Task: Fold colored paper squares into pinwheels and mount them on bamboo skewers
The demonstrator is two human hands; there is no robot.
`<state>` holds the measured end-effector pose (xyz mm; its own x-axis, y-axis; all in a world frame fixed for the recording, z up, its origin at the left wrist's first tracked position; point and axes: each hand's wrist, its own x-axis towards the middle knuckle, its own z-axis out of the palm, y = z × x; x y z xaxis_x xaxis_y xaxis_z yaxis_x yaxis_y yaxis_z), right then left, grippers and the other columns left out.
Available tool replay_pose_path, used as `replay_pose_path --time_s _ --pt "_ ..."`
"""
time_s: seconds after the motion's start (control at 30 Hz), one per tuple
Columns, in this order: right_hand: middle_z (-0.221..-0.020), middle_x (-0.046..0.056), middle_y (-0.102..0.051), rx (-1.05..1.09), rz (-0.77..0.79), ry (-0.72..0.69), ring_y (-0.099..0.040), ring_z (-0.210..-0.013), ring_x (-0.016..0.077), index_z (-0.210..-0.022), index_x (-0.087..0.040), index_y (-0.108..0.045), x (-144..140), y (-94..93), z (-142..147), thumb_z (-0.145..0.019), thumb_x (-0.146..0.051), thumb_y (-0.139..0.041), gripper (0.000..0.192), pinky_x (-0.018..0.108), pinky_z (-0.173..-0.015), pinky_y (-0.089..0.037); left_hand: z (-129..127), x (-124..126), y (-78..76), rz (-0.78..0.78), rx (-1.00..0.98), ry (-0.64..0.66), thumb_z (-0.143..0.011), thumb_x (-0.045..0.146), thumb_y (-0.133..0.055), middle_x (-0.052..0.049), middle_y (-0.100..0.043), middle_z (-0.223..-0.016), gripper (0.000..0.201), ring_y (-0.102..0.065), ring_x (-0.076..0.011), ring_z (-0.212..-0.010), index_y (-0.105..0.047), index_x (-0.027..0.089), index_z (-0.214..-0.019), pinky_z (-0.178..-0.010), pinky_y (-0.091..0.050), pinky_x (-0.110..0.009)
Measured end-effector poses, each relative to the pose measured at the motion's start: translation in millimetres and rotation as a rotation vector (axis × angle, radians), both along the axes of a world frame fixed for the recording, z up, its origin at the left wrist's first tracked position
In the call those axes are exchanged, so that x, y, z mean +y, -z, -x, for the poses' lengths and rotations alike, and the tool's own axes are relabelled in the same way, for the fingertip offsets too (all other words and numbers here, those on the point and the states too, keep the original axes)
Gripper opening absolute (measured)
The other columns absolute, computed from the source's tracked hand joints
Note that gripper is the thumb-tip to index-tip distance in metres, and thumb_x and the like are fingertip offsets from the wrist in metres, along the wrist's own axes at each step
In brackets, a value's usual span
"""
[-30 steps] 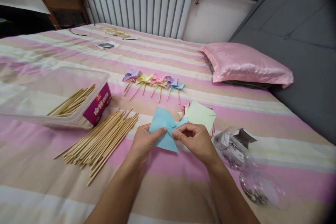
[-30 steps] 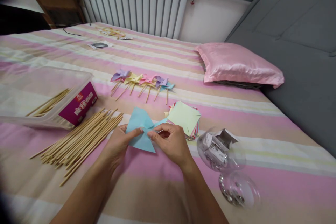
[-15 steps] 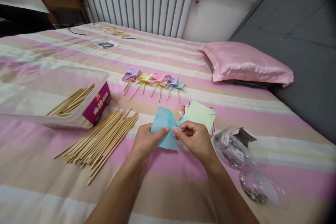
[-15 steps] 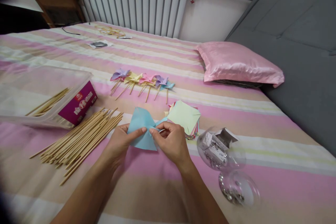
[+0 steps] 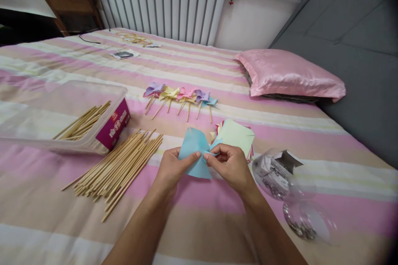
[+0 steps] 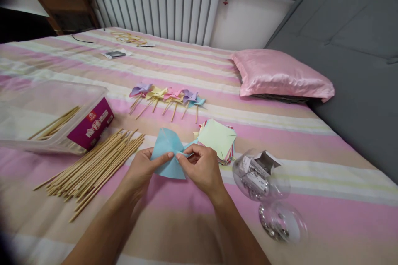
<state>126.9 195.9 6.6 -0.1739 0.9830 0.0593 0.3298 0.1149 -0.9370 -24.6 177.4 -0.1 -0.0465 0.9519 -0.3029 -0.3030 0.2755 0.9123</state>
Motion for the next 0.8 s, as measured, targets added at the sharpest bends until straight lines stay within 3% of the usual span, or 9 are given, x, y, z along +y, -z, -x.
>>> replay_pose_path --time_s 0.23,0.37,0.53,0.63,0.8 --pt "-0.061 0.004 -0.065 -0.036 -0.036 -0.008 -0.062 -0.055 0.0170 -0.064 -0.017 -0.060 -3 -1.0 2 -0.073 -0.035 -0.064 0.021 0.026 -0.053 -0.049 -1 2 1.2 0.046 0.001 -0.047 -0.054 0.032 -0.079 -0.004 -0.065 -0.056 0.028 -0.055 -0.0128 -0.048 -0.068 0.010 -0.065 -0.051 -0.043 -0.025" --pt "-0.063 0.000 -0.062 0.079 -0.049 0.041 -0.060 -0.054 0.0138 -0.075 -0.020 -0.052 -5 -2.5 6 -0.070 -0.034 -0.068 0.022 0.023 -0.050 -0.047 -1 3 -1.2 0.062 -0.029 -0.075 -0.051 0.031 -0.081 -0.005 -0.066 -0.057 0.027 -0.057 -0.0138 -0.049 -0.068 0.010 -0.064 -0.052 -0.044 -0.025" --pt "-0.090 0.002 -0.064 0.361 0.024 0.073 -0.064 -0.071 0.0144 -0.108 -0.024 -0.036 -9 -4.1 14 -0.068 -0.029 -0.071 0.052 0.025 -0.060 -0.051 -2 1 -5.6 0.044 -0.108 -0.042 -0.055 0.031 -0.079 -0.007 -0.070 -0.065 0.030 -0.062 -0.0175 -0.057 -0.071 0.010 -0.075 -0.060 -0.048 -0.028" --pt "-0.094 0.004 -0.063 0.506 0.126 0.079 -0.065 -0.078 0.0166 -0.125 -0.025 -0.028 -9 -0.2 19 -0.068 -0.029 -0.071 0.072 0.030 -0.070 -0.053 -3 0 -5.1 0.032 -0.109 -0.051 -0.055 0.031 -0.079 -0.007 -0.070 -0.065 0.031 -0.062 -0.0164 -0.057 -0.071 0.009 -0.076 -0.059 -0.048 -0.027" --pt "-0.080 -0.001 -0.060 0.624 0.221 0.160 -0.061 -0.072 0.0146 -0.117 -0.022 -0.041 -8 8.3 23 -0.064 -0.028 -0.072 0.061 0.027 -0.067 -0.051 -6 0 -1.6 0.009 -0.109 -0.052 -0.057 0.031 -0.079 -0.005 -0.068 -0.063 0.028 -0.058 -0.0127 -0.054 -0.070 0.010 -0.073 -0.056 -0.046 -0.023"
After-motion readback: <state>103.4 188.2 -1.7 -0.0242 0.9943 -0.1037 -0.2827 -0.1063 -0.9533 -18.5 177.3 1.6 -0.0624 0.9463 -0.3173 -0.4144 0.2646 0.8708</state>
